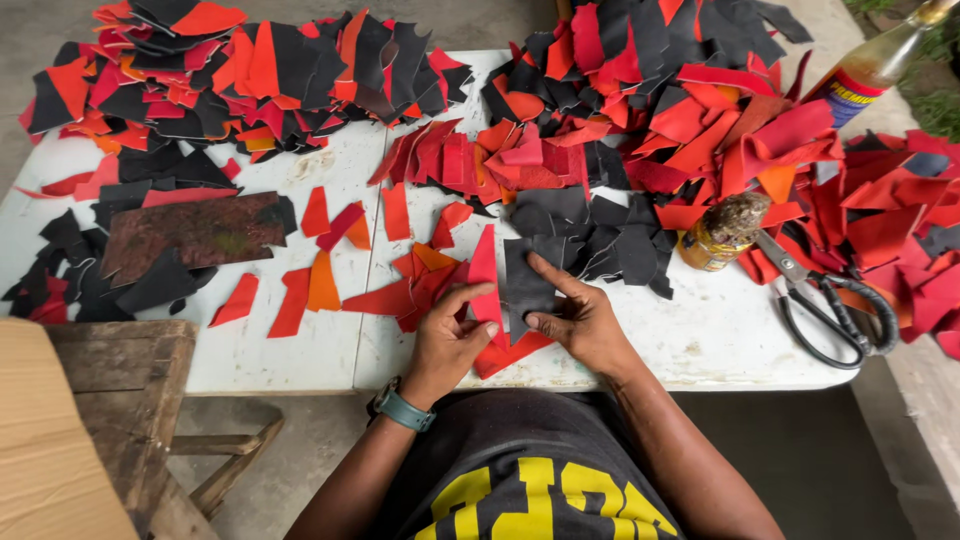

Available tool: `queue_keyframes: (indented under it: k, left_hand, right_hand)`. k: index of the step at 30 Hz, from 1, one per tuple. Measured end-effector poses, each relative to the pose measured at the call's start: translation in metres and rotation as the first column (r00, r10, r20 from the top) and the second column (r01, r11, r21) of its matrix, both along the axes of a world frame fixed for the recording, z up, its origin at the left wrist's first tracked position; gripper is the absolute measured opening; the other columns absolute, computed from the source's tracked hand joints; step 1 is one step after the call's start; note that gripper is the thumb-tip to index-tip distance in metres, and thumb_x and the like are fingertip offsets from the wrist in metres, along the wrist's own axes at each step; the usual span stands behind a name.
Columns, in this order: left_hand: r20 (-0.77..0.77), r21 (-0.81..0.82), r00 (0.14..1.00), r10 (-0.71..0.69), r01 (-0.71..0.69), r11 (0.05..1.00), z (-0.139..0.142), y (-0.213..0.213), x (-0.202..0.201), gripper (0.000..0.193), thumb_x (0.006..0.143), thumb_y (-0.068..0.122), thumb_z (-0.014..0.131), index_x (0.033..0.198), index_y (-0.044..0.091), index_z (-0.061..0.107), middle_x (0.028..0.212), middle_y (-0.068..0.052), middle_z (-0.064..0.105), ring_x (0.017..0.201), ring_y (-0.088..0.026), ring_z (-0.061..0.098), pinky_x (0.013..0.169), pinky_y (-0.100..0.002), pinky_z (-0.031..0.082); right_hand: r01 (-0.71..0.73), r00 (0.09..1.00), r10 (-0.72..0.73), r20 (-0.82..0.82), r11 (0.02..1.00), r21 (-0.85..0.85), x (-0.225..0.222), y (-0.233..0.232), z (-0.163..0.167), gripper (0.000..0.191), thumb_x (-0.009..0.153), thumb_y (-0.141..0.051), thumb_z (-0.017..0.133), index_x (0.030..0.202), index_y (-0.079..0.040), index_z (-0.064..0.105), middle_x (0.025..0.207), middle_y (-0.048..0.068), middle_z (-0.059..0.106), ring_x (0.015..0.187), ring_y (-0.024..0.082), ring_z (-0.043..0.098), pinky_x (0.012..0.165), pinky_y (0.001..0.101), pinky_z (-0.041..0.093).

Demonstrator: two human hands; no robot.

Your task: The person repeatedly picks red and black foam pieces from a table, aligns them, and presses them together to form paired units. The person handles the pieces one at a time and places the assembled pairs back on the table among other pieces.

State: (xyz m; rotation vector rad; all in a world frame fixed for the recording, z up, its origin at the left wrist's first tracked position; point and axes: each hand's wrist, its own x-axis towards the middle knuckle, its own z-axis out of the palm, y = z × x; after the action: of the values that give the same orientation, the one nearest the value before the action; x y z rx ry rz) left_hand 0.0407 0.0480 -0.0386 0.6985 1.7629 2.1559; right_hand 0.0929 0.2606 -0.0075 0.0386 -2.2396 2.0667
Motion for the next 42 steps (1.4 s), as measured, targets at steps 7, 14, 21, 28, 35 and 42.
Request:
queue_keyframes:
  k: [7, 14, 21, 28, 35, 42]
  left_hand:
    - [-0.134, -0.028, 0.991, -0.015, 0.011, 1.0, 0.008, 0.0, 0.0, 0.056, 0.089, -0.013, 0.065, 0.142, -0.002, 0.055, 0.134, -0.012, 0.055, 0.113, -0.013, 0.064, 0.088, -0.027, 0.062]
    - [-0.077, -0.003, 0.997, -0.009, 0.009, 1.0, 0.015, -0.002, 0.0, 0.059, 0.088, -0.014, 0.062, 0.145, 0.001, 0.05, 0.138, -0.008, 0.054, 0.11, -0.014, 0.066, 0.086, -0.027, 0.065]
    - [-0.103, 0.003, 0.994, -0.036, 0.036, 0.999, 0.012, -0.001, -0.002, 0.062, 0.087, -0.017, 0.061, 0.146, 0.0, 0.05, 0.137, -0.009, 0.052, 0.114, -0.014, 0.064, 0.088, -0.028, 0.065]
    - [-0.116, -0.008, 0.993, -0.035, 0.034, 0.999, 0.011, -0.002, -0.002, 0.059, 0.09, -0.015, 0.061, 0.147, 0.0, 0.05, 0.137, -0.009, 0.053, 0.114, -0.013, 0.064, 0.089, -0.026, 0.063]
    - [-0.15, -0.021, 0.988, -0.021, 0.018, 1.0, 0.01, -0.001, -0.002, 0.059, 0.09, -0.014, 0.063, 0.147, 0.0, 0.051, 0.136, -0.008, 0.053, 0.117, -0.012, 0.062, 0.089, -0.026, 0.062]
    - [-0.152, -0.022, 0.988, -0.022, 0.019, 1.0, 0.012, -0.002, -0.001, 0.06, 0.092, -0.013, 0.063, 0.148, 0.002, 0.05, 0.136, -0.008, 0.052, 0.117, -0.013, 0.061, 0.09, -0.026, 0.061]
  right_hand:
    - [-0.122, 0.987, 0.115, -0.108, 0.991, -0.062, -0.001, -0.003, -0.002, 0.064, 0.086, 0.011, 0.073, 0.146, -0.005, 0.057, 0.141, 0.005, 0.059, 0.124, 0.011, 0.059, 0.1, 0.0245, 0.052]
    - [-0.025, 1.0, 0.024, 0.007, 0.991, 0.128, 0.003, -0.005, 0.003, 0.074, 0.082, 0.007, 0.079, 0.15, -0.012, 0.055, 0.115, -0.002, 0.059, 0.083, 0.004, 0.047, 0.07, 0.019, 0.043]
    - [-0.068, 0.998, 0.067, 0.007, 0.982, 0.178, 0.007, -0.007, 0.008, 0.086, 0.08, 0.01, 0.079, 0.156, -0.016, 0.048, 0.104, -0.005, 0.054, 0.067, 0.002, 0.039, 0.059, 0.0167, 0.04]
    - [-0.067, 0.997, 0.07, -0.011, 0.983, 0.169, 0.008, -0.008, 0.01, 0.085, 0.08, 0.012, 0.077, 0.154, -0.014, 0.048, 0.119, -0.003, 0.057, 0.072, 0.001, 0.043, 0.062, 0.0175, 0.044]
    - [-0.07, 0.998, 0.069, 0.013, 0.987, 0.141, 0.008, -0.007, 0.009, 0.085, 0.081, 0.015, 0.076, 0.155, -0.014, 0.047, 0.135, 0.004, 0.06, 0.075, 0.002, 0.049, 0.065, 0.0185, 0.048]
    - [-0.087, 0.996, 0.089, -0.011, 0.989, 0.116, 0.007, -0.008, 0.009, 0.083, 0.081, 0.016, 0.073, 0.154, -0.011, 0.046, 0.146, 0.005, 0.056, 0.08, 0.001, 0.052, 0.068, 0.0187, 0.051]
